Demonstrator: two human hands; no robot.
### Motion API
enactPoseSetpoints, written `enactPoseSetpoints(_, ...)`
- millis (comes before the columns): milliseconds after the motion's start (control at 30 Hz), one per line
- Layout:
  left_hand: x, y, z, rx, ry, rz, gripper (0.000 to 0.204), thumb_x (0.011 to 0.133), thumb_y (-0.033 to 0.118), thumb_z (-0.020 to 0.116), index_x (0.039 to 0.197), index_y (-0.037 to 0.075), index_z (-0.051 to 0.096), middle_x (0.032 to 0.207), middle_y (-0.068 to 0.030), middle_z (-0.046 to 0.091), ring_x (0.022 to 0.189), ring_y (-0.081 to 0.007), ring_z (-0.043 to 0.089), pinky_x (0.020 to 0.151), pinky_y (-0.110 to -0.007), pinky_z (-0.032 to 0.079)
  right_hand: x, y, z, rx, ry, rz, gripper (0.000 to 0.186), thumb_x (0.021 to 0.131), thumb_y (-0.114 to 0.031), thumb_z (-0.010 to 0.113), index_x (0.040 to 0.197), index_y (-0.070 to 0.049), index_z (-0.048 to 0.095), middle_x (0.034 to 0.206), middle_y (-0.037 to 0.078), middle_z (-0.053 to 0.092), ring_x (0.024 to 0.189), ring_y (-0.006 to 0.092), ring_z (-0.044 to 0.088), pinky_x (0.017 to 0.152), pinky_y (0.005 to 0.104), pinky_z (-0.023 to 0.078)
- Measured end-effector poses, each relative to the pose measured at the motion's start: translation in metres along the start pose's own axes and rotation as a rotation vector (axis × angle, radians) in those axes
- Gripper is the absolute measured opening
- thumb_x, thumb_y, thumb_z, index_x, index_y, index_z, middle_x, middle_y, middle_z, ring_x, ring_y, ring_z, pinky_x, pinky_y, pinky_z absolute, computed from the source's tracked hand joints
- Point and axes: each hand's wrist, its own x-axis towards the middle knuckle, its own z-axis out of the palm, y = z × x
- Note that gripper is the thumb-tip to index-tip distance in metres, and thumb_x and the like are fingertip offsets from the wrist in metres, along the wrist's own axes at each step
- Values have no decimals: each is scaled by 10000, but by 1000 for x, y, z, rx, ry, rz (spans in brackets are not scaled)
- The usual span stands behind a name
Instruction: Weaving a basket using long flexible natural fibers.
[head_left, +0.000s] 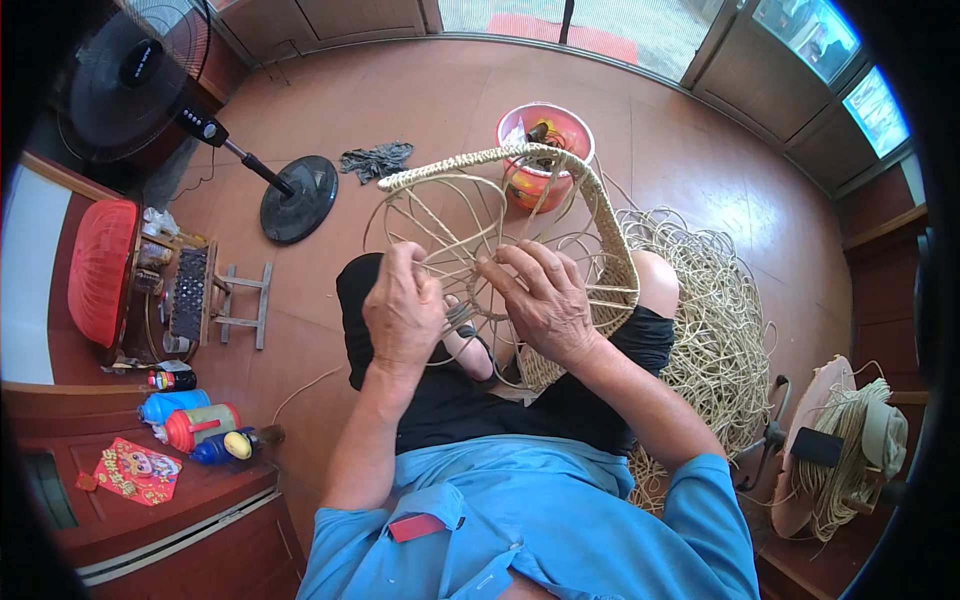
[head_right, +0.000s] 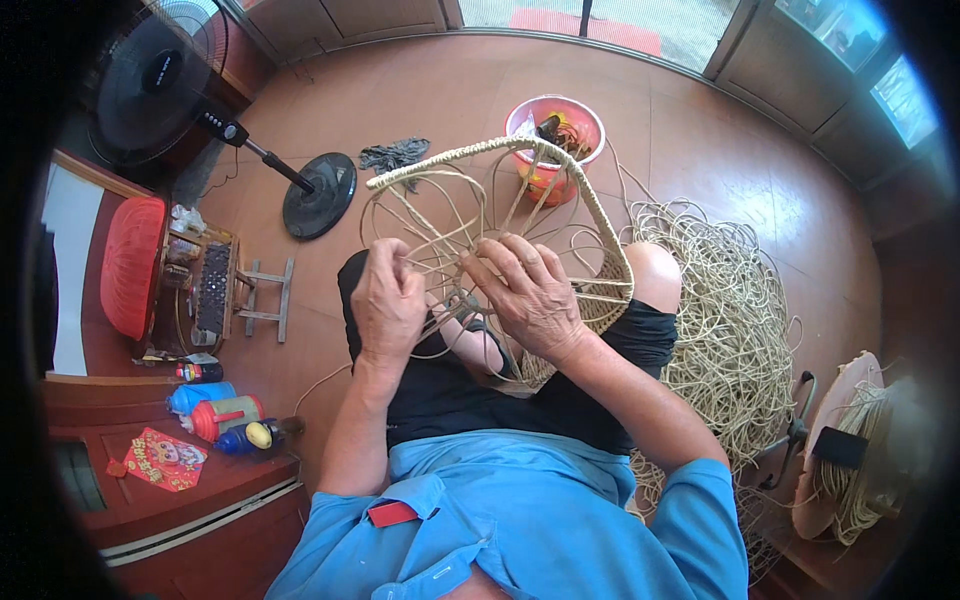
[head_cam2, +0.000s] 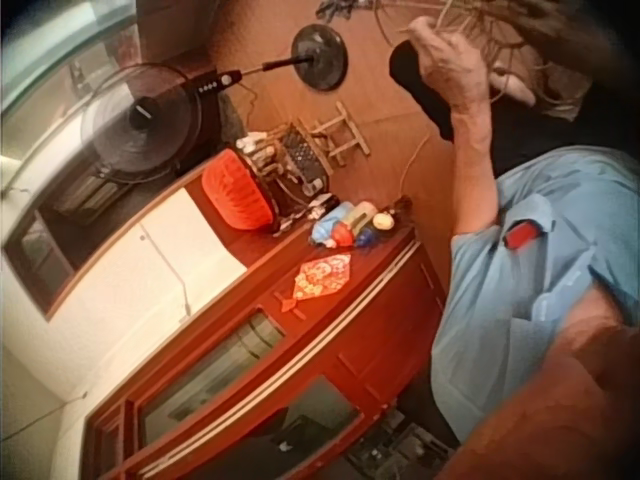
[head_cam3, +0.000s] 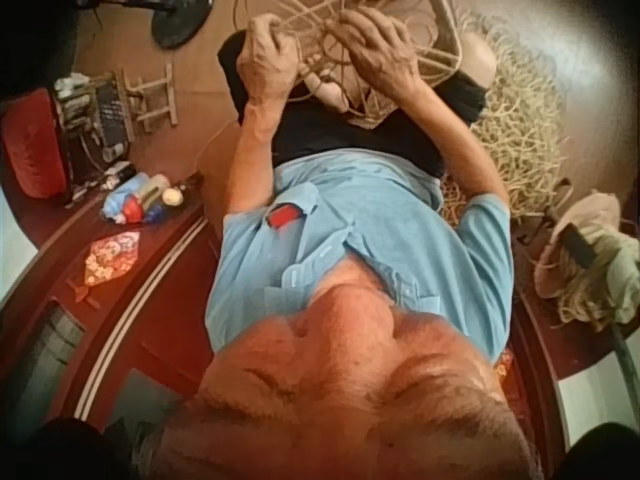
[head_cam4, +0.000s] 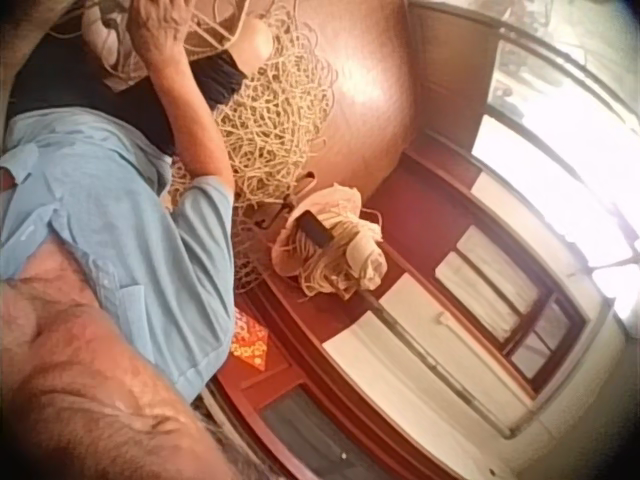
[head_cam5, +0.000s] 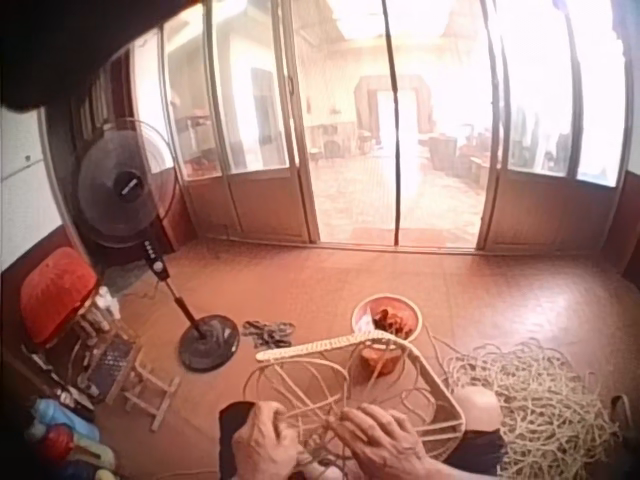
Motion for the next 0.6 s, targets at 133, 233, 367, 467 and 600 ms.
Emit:
enactPoseSetpoints(133, 22, -23, -22, 28, 96, -44, 113, 1061, 55, 624, 1172, 72, 629, 1040, -188, 748, 855, -441, 738, 775, -507, 608, 0, 3, 1, 57, -34, -14, 638, 863, -63, 726, 1489, -182, 706, 1448, 59, 614, 1323, 272, 617, 1100, 443, 508)
enactPoseSetpoints(233, 52, -29, -39, -7, 180, 35, 89, 1110, 106, 642, 1171, 42, 645, 985, -157, 774, 762, -339, 756, 699, -445, 602, 2, 1, 2, 86, -46, 3, 635, 858, -36, 727, 1483, -152, 702, 1409, 85, 610, 1311, 297, 621, 1082, 449, 520)
enactPoseSetpoints(367, 86, -22, -45, -607, 12, -220, 188, 1144, 183, 672, 1125, -3, 689, 902, -67, 771, 721, -84, 714, 597, -276, 578, 6, 2, 1, 128, -83, 4, 625, 894, -96, 719, 1516, -130, 663, 1404, 110, 590, 1325, 323, 605, 1102, 462, 511)
enactPoseSetpoints(467, 102, -13, -36, -854, -36, -231, 228, 1145, 226, 689, 1177, 1, 708, 908, -64, 765, 725, -103, 724, 639, -256, 618, 9, -1, 0, 153, -88, 30, 619, 896, -61, 711, 1511, -119, 662, 1369, 120, 590, 1305, 334, 609, 1094, 465, 515)
enactPoseSetpoints(600, 100, -1, -23, -985, -36, -241, 252, 1143, 218, 687, 1256, -5, 665, 982, -115, 785, 764, -145, 768, 712, -290, 667, 11, -3, -2, 139, -122, 57, 593, 900, -67, 715, 1490, -103, 669, 1344, 129, 592, 1295, 338, 611, 1092, 473, 515)
